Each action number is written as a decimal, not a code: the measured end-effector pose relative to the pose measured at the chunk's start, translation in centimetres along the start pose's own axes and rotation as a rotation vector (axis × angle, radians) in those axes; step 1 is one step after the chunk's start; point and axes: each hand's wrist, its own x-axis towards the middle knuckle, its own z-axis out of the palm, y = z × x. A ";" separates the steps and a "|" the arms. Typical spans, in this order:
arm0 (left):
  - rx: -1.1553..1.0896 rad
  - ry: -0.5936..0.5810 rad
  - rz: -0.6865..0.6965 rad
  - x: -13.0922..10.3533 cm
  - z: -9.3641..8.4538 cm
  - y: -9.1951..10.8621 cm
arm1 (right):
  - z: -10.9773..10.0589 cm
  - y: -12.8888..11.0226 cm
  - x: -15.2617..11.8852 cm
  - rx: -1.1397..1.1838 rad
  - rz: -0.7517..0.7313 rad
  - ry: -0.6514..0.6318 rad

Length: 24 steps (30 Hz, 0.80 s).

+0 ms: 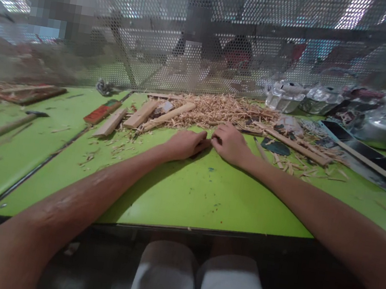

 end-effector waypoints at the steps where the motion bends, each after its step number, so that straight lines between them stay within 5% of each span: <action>1: -0.006 0.005 0.005 0.0 0.1 0.0 | -0.1 -0.1 0.0 0.004 0.005 -0.003; 24: -0.009 0.010 -0.001 0.1 0.3 -0.3 | 0.2 0.2 -0.1 0.027 0.002 0.026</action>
